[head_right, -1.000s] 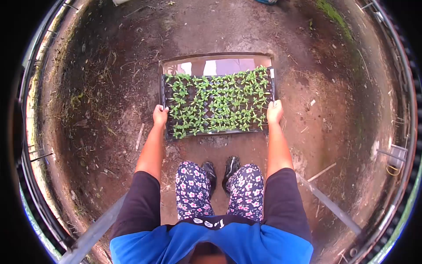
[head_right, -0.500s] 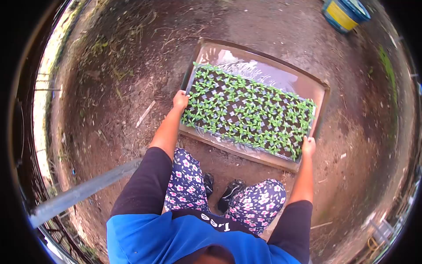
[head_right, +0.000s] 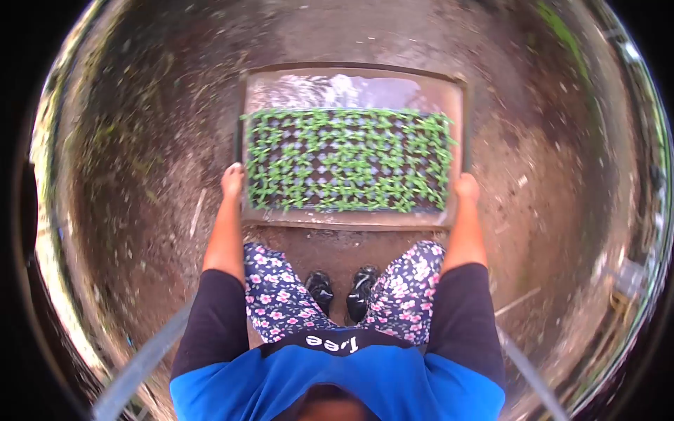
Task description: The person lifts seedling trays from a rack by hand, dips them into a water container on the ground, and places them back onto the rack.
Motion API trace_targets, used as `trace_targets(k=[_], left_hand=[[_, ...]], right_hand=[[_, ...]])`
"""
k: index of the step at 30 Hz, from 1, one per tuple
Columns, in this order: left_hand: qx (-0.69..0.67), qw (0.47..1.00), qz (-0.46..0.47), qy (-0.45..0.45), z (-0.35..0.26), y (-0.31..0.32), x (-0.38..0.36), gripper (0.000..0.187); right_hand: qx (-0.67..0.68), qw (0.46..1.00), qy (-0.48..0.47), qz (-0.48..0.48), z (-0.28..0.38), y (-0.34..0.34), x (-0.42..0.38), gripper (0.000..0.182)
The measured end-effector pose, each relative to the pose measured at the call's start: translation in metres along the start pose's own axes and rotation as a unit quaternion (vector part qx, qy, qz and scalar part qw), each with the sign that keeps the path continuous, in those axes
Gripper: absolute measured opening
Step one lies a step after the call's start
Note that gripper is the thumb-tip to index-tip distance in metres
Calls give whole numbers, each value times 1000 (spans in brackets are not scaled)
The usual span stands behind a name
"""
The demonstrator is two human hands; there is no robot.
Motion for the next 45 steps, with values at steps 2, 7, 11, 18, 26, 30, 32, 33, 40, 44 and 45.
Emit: trace_targets(k=[2, 7, 11, 18, 26, 30, 32, 33, 40, 44, 45], left_hand=[[-65, 994, 57, -66, 3, 8, -4, 46], [-119, 986, 98, -68, -20, 15, -20, 74], [-111, 984, 117, -76, -19, 21, -18, 76], [-111, 979, 150, -87, -17, 28, -19, 85], [-79, 981, 158, -79, -18, 28, -21, 86], [-70, 983, 152, -81, -17, 29, -20, 86], [-69, 983, 149, -80, -15, 29, -19, 87], [-71, 982, 152, -82, -14, 30, -18, 87], [-15, 988, 131, -78, -7, 29, -10, 85], [-69, 986, 119, -95, 0, 28, -6, 82], [-92, 985, 108, -99, -3, 26, -8, 80]], right_hand=[[53, 998, 31, -26, -2, -2, -7, 30], [112, 984, 132, -35, -22, 16, -2, 27], [140, 987, 78, -5, -20, 41, 18, 27], [126, 992, 8, 15, 6, 53, 22, 31], [81, 995, -21, 51, 8, 57, 22, 35], [92, 994, -14, 49, 8, 54, 20, 31], [97, 994, -9, 52, 12, 49, 15, 29], [98, 994, -6, 57, 15, 46, 12, 29], [99, 994, -15, 42, 13, 48, 15, 27], [210, 977, -28, 34, -3, 59, 34, 27], [259, 965, -29, 38, -6, 61, 36, 27]])
Point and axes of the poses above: each hand's wrist, its own x-axis towards the middle knuckle, its own y-axis out of the palm, z = x × y, the point moved 7 cm from there along x, towards the middle knuckle, and after that the axes turned 3 degrees about z, right-handed, at the moved point
